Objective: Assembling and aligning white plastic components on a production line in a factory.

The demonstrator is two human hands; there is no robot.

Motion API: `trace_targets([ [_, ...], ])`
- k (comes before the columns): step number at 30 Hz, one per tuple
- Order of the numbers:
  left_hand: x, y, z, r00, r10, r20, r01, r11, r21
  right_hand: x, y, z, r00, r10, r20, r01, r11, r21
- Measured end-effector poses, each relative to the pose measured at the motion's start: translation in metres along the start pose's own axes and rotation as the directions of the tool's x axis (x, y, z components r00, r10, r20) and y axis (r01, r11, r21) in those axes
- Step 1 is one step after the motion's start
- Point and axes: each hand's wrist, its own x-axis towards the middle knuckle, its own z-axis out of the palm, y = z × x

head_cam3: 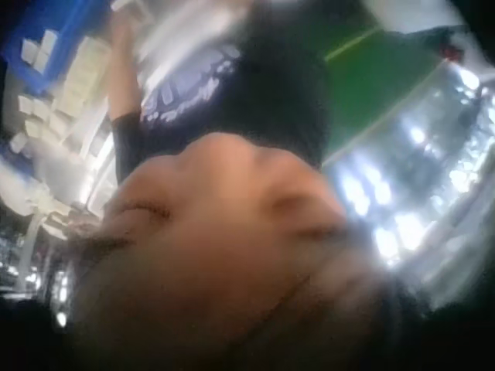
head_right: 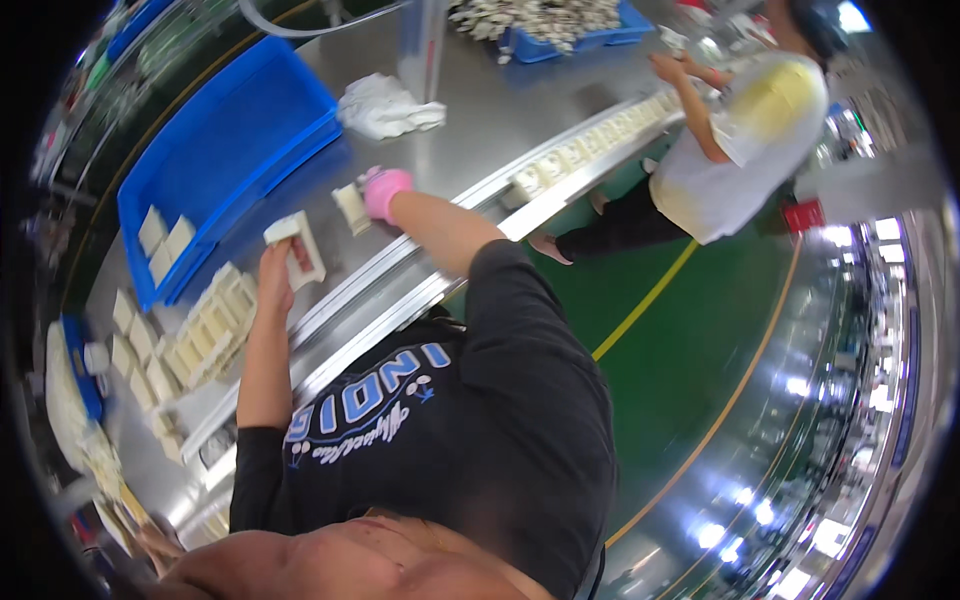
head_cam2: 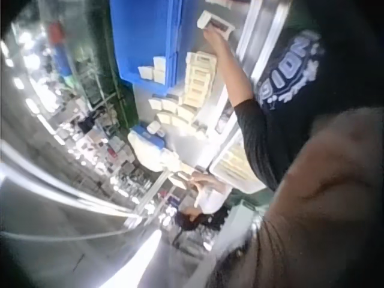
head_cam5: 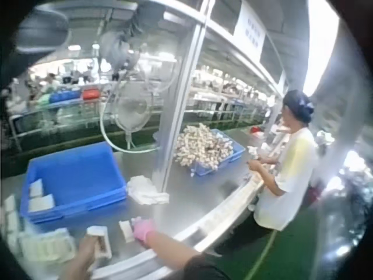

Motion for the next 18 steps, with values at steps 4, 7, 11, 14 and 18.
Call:
trace_targets([
  [4, 0.007, -0.005, -0.006, 0.994, -0.006, -0.112, 0.006, 1.0, -0.002, 0.043, 0.042, 0.042, 0.981, 0.09, -0.17, 0.029, 0.804, 0.594],
  [7, 0.001, -0.014, -0.013, 0.982, 0.06, -0.179, -0.068, 0.997, -0.039, 0.001, 0.017, -0.007, 0.991, -0.095, -0.096, 0.118, 0.263, 0.958],
  [11, 0.009, -0.023, 0.004, 0.987, 0.104, -0.122, -0.09, 0.989, 0.12, -0.046, -0.012, -0.037, 0.951, -0.301, 0.071, -0.033, 0.13, 0.991],
  [14, -0.018, 0.009, 0.031, 1.0, 0.022, -0.006, -0.022, 0.997, -0.076, -0.05, -0.032, -0.023, 0.939, -0.339, 0.056, 0.077, 0.368, 0.926],
  [18, -0.021, 0.0, 0.025, 0.956, 0.291, 0.033, -0.292, 0.949, 0.114, -0.06, -0.068, 0.009, 0.788, -0.209, -0.579, 0.538, 0.691, 0.483],
])
